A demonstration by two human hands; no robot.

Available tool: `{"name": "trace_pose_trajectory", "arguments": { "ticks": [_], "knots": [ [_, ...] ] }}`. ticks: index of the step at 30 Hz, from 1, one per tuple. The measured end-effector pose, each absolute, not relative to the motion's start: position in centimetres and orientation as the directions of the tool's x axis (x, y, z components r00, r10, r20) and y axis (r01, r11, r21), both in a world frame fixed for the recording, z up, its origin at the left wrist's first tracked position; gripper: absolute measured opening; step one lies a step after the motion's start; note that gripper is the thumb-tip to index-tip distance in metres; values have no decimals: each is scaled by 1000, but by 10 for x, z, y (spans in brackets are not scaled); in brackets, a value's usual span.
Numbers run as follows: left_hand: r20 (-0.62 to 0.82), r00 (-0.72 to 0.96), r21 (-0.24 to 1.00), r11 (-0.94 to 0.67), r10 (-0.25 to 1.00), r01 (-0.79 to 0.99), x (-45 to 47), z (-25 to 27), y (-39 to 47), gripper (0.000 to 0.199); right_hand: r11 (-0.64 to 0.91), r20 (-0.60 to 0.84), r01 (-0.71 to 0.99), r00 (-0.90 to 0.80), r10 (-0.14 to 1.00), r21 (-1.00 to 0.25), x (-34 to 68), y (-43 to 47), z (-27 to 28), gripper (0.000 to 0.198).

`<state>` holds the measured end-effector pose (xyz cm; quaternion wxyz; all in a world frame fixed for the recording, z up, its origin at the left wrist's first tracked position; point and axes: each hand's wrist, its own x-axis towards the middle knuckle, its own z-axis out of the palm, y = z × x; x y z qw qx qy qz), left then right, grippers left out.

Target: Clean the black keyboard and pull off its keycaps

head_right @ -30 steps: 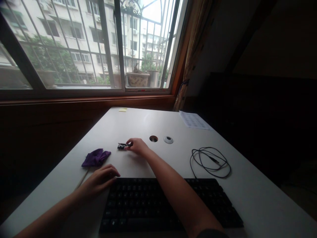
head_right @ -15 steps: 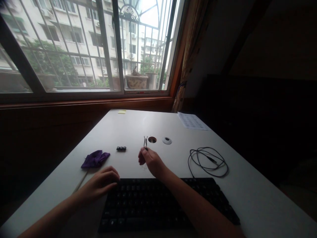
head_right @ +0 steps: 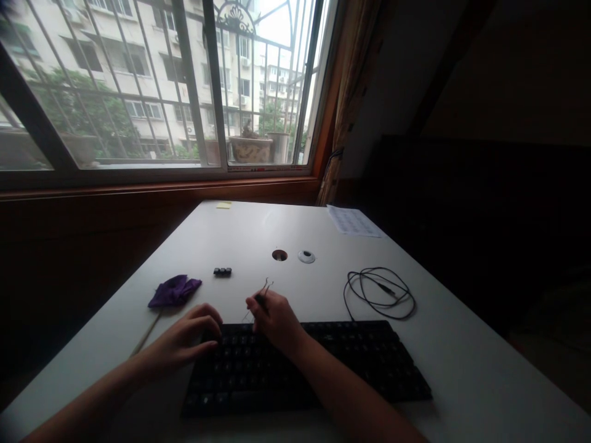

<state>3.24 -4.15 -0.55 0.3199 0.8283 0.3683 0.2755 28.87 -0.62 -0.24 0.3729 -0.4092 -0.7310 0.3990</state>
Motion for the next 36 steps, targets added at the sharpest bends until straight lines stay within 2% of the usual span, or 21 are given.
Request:
{"name": "trace_pose_trajectory", "arguments": {
  "ticks": [5, 11, 16, 24, 29, 36],
  "knots": [
    [229, 576, 719, -535, 785, 444, 32, -7, -41, 13, 519, 322, 381, -471, 821, -765, 289, -6, -1, 33],
    [231, 571, 719, -534, 788, 445, 32, -10, -41, 12, 646, 287, 486, -621, 729, -589, 285, -7, -4, 32],
    [229, 565, 723, -527, 792, 446, 33, -8, -43, 13, 666, 295, 558, -613, 733, -496, 283, -9, -8, 19],
    [224, 562, 726, -521, 796, 450, 35, -7, -42, 14, 629, 311, 475, -586, 748, -616, 285, -9, -5, 27],
    [220, 558, 731, -514, 800, 449, 35, -7, -43, 14, 422, 241, 405, -427, 872, -811, 290, -6, -5, 37],
    [236, 516, 749, -492, 823, 444, 37, -6, -43, 18, 404, 222, 334, -468, 855, -852, 292, -4, -5, 35]
  ]
}}
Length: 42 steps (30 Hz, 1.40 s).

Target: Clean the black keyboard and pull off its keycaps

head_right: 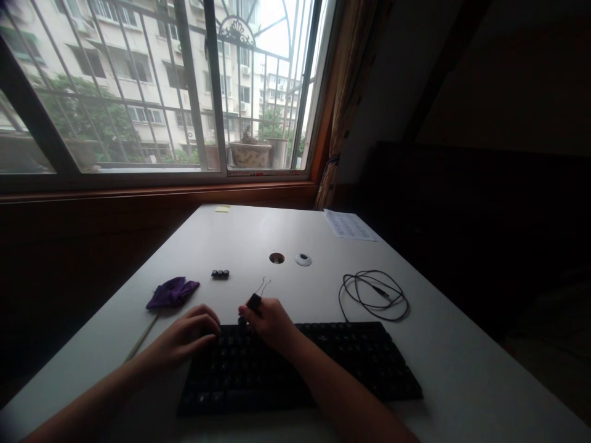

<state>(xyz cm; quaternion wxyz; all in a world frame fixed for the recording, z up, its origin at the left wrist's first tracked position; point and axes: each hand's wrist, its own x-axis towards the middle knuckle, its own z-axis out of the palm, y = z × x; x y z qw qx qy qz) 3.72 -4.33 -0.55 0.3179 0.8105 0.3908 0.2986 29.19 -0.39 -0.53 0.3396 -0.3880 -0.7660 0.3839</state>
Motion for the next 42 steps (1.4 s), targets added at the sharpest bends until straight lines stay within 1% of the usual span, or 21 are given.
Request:
{"name": "trace_pose_trajectory", "arguments": {
  "ticks": [2, 7, 12, 14, 17, 18, 20, 24, 27, 33, 36, 42],
  "knots": [
    [235, 488, 756, -473, 841, 451, 40, -4, -44, 21, 416, 241, 322, -465, 852, -851, 292, -3, -5, 35],
    [230, 409, 797, -412, 883, 441, 46, -6, -47, 20, 524, 361, 294, -462, 810, -799, 293, -1, -3, 30],
    [120, 337, 921, -231, 934, 314, 47, -8, -44, 22, 530, 379, 249, -467, 799, -811, 293, 1, -5, 28],
    [78, 347, 945, -181, 934, 274, 47, -6, -39, 24, 520, 379, 228, -461, 803, -823, 293, 2, -7, 28],
    [76, 370, 944, -186, 926, 272, 50, -4, -28, 26, 514, 383, 202, -459, 802, -834, 293, 3, -7, 28],
    [80, 388, 951, -187, 918, 246, 52, -4, -24, 28, 517, 386, 194, -464, 797, -834, 293, 3, -6, 29],
    [57, 423, 972, -147, 904, 184, 57, -7, -16, 32, 522, 392, 182, -472, 790, -833, 292, 2, -3, 30],
    [4, 456, 989, -71, 890, 131, 67, -15, -6, 38, 517, 394, 163, -472, 789, -840, 292, 0, 2, 31],
    [-19, 457, 996, -25, 889, 90, 72, -17, -2, 38, 508, 395, 133, -475, 786, -851, 292, 1, 1, 30],
    [-2, 490, 997, -35, 872, 64, 72, -14, -2, 35, 475, 390, 74, -469, 792, -877, 293, 4, -8, 27],
    [-16, 497, 999, -2, 867, 36, 70, -14, -3, 36, 464, 382, 69, -469, 796, -883, 294, 4, -11, 25],
    [-52, 525, 998, 58, 850, 4, 68, -18, -4, 37, 494, 403, 83, -473, 784, -865, 294, 3, -10, 19]
  ]
}}
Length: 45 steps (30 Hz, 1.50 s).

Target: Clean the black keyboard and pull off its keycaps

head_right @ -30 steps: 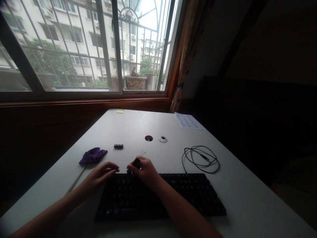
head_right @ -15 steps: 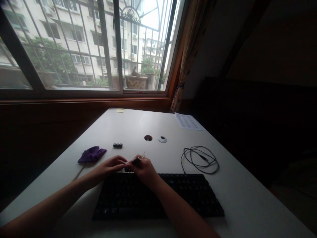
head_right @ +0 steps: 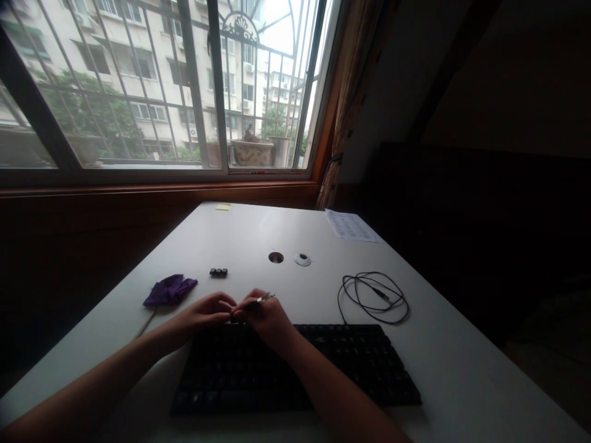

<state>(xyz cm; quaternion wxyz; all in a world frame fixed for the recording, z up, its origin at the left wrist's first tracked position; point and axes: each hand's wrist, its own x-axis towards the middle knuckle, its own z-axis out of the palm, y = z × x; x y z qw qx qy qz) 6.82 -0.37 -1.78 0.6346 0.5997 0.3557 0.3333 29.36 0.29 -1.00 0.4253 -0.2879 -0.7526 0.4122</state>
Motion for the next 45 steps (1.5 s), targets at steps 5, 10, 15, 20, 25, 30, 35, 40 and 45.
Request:
{"name": "trace_pose_trajectory", "arguments": {
  "ticks": [5, 10, 15, 20, 25, 30, 35, 40, 45],
  "knots": [
    [-73, 504, 996, 87, 861, -4, 69, -14, -6, 38, 485, 400, 62, -481, 780, -872, 292, 1, -8, 18],
    [-63, 494, 997, 81, 867, -15, 70, -10, -9, 37, 452, 377, 35, -496, 782, -892, 292, 0, -10, 19],
    [-38, 439, 999, 35, 898, 15, 70, -5, -13, 37, 462, 388, 40, -485, 784, -886, 292, 0, -11, 17],
    [-10, 423, 1000, 12, 906, -1, 71, -5, -14, 39, 486, 395, 64, -493, 775, -872, 294, -2, -7, 17],
    [16, 405, 999, 2, 914, -43, 71, -8, -12, 42, 468, 400, 23, -482, 779, -883, 293, -2, -8, 16],
    [69, 331, 997, -78, 941, 14, 65, -8, -9, 41, 477, 423, -1, -464, 778, -879, 292, -3, -6, 14],
    [130, 276, 990, -141, 952, 21, 65, -5, -12, 33, 540, 470, 106, -371, 801, -835, 292, -4, 0, 14],
    [125, 237, 992, -127, 964, -4, 64, -7, -13, 26, 566, 497, 201, -309, 811, -799, 292, -4, 1, 16],
    [138, 221, 989, -148, 965, 28, 62, -8, -13, 24, 580, 511, 204, -305, 803, -789, 292, -5, 3, 18]
  ]
}}
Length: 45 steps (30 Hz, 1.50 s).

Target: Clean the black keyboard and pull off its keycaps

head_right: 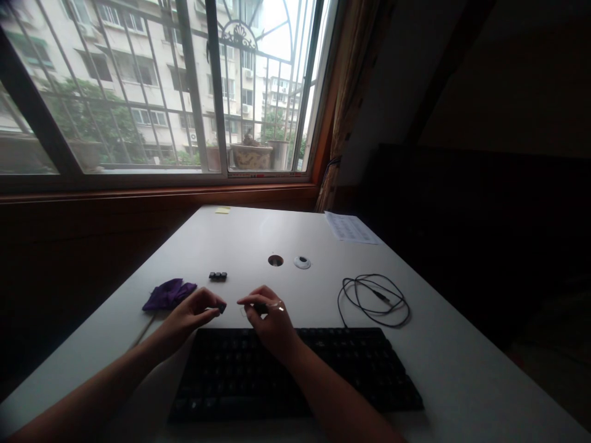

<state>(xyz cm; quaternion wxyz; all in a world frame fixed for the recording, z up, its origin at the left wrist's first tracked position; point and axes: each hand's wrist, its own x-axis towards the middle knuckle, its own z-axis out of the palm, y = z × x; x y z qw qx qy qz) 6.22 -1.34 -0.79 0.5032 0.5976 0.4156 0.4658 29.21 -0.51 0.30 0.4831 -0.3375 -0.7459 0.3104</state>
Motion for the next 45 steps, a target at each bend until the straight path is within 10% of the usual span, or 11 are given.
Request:
{"name": "trace_pose_trajectory", "arguments": {
  "ticks": [45],
  "knots": [
    [145, 209, 985, -161, 967, 62, 63, -7, -14, 33, 503, 405, 320, -325, 854, -803, 293, -4, -1, 24]
  ]
}}
